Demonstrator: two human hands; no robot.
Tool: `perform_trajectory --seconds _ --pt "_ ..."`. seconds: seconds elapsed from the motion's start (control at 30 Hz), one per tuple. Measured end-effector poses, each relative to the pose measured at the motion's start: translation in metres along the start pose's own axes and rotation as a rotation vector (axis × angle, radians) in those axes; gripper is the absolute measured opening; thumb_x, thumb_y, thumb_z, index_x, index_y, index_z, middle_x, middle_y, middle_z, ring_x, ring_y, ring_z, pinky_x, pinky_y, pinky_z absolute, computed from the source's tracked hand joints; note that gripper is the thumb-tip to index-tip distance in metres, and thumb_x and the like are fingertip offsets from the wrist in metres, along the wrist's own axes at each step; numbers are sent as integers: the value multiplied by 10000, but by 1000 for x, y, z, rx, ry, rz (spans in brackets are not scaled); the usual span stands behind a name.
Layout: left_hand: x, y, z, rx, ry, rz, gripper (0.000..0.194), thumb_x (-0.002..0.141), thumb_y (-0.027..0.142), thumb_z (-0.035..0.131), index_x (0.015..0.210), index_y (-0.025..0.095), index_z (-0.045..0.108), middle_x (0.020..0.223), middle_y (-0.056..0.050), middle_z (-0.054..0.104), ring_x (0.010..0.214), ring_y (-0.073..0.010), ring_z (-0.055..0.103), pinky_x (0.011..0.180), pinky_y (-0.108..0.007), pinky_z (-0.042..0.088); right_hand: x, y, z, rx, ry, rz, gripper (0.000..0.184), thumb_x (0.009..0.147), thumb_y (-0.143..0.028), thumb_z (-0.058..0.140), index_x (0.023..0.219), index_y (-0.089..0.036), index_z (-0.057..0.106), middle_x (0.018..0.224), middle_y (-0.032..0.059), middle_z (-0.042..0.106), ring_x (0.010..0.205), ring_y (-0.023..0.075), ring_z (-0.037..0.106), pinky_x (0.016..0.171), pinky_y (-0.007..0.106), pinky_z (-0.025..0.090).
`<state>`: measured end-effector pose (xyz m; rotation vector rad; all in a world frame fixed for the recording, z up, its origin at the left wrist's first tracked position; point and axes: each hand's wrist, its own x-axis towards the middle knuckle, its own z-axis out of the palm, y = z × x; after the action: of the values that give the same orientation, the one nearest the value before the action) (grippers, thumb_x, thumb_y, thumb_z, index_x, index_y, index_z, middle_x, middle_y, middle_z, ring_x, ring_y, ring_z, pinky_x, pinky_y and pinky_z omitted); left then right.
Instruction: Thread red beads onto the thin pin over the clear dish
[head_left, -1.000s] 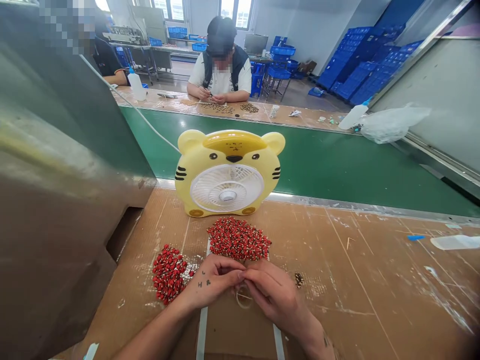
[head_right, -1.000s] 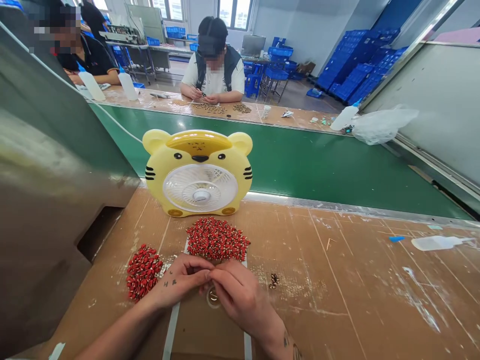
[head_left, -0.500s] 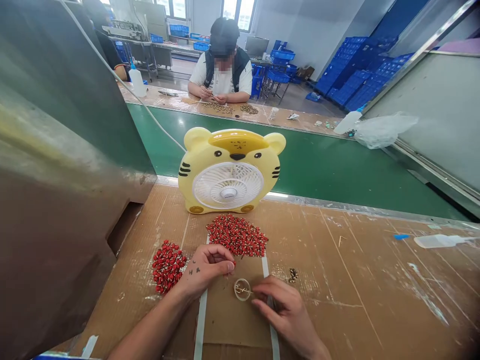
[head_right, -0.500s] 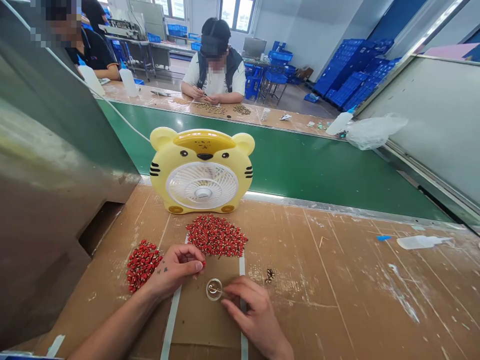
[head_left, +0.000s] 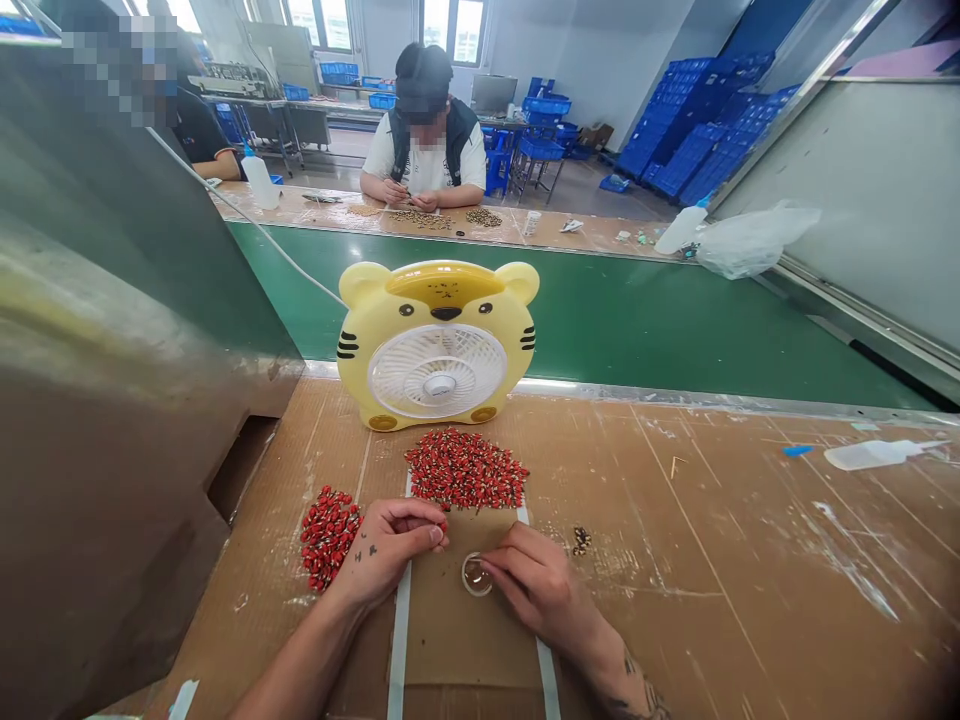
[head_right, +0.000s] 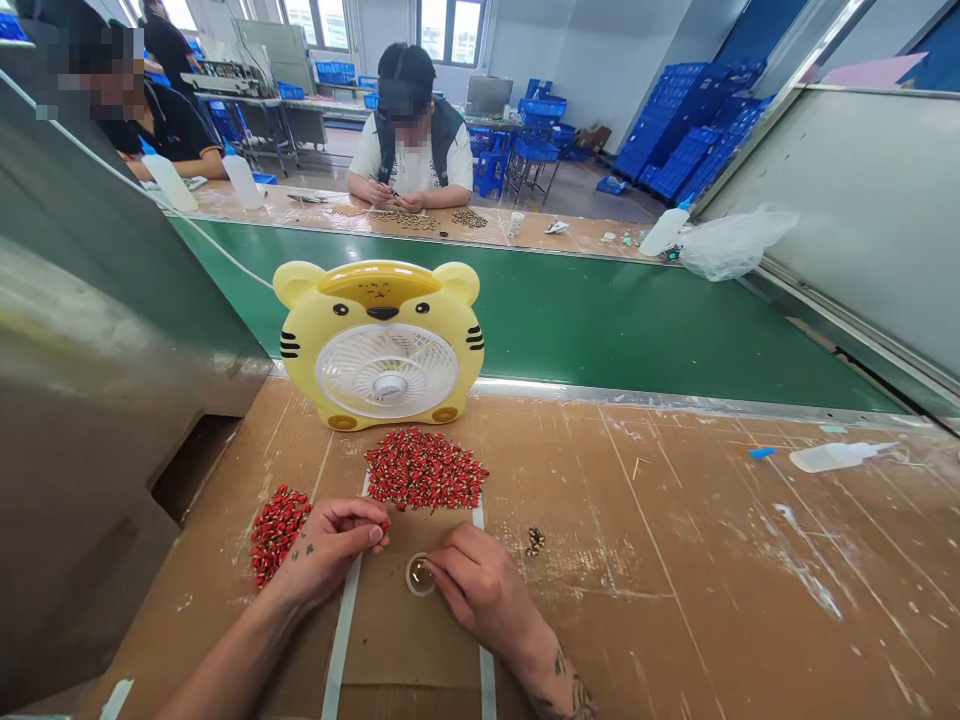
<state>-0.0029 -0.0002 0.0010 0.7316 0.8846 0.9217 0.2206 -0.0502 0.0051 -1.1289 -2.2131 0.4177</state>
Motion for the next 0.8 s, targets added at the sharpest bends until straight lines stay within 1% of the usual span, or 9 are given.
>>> perform_trajectory --seconds 0.1,0.2,0.27,0.4,0.5,0.57,0.7,0.73,0.8 --pt "2 -4 0 40 -4 -24 216 613 245 881 772 135 785 698 -61 761 621 -152 677 638 -245 514 3 2 -4 1 -72 -61 282 1011 -215 474 822 -172 680 705 42 607 660 163 543 594 270 424" --pt "2 -4 4 118 -32 -58 202 642 246 859 805 147 793 699 -51 765 644 -150 677 660 -236 501 5 3 -6 -4 -57 -81 280 1015 -202 459 852 -168 684 709 44 607 664 164 532 597 271 418" --pt "1 -3 7 190 -28 -64 180 652 231 844 807 155 798 696 -39 762 645 -143 664 651 -226 485 6 4 -7 7 -80 -89 280 1010 -193 466 829 -172 680 702 41 603 674 165 531 604 271 417" --pt "1 -2 11 277 -8 -53 138 656 216 823 779 158 800 700 -26 752 638 -137 634 634 -221 459 6 6 -8 40 -132 -59 273 999 -180 476 808 -171 672 707 45 612 695 172 536 618 276 424" --pt "2 -3 11 290 5 -49 148 658 224 818 785 150 800 704 -32 752 634 -142 627 637 -231 453 6 7 -14 126 -151 -39 238 980 -182 504 805 -175 664 719 44 622 689 166 550 615 272 429" --pt "3 -4 11 285 13 -51 151 652 232 820 776 147 798 702 -35 750 637 -149 629 638 -236 451 8 9 -20 208 -80 13 191 968 -196 533 836 -178 670 729 41 632 680 160 570 612 268 442" --pt "3 -4 12 248 11 -78 163 636 249 833 762 153 794 689 -27 739 641 -152 631 641 -239 446 14 8 -25 325 172 153 153 944 -206 580 825 -188 675 691 22 627 627 152 584 573 263 446" --pt "3 -4 12 236 11 -84 164 634 252 836 760 155 793 689 -24 737 639 -150 630 638 -237 443 16 7 -25 335 215 170 153 938 -204 587 814 -189 675 684 19 627 618 152 585 567 263 445" --pt "2 -5 12 221 11 -88 169 636 260 839 764 159 792 698 -21 738 637 -145 629 635 -234 440 19 5 -21 335 251 182 149 928 -203 599 804 -190 682 679 16 633 612 152 593 565 264 449"
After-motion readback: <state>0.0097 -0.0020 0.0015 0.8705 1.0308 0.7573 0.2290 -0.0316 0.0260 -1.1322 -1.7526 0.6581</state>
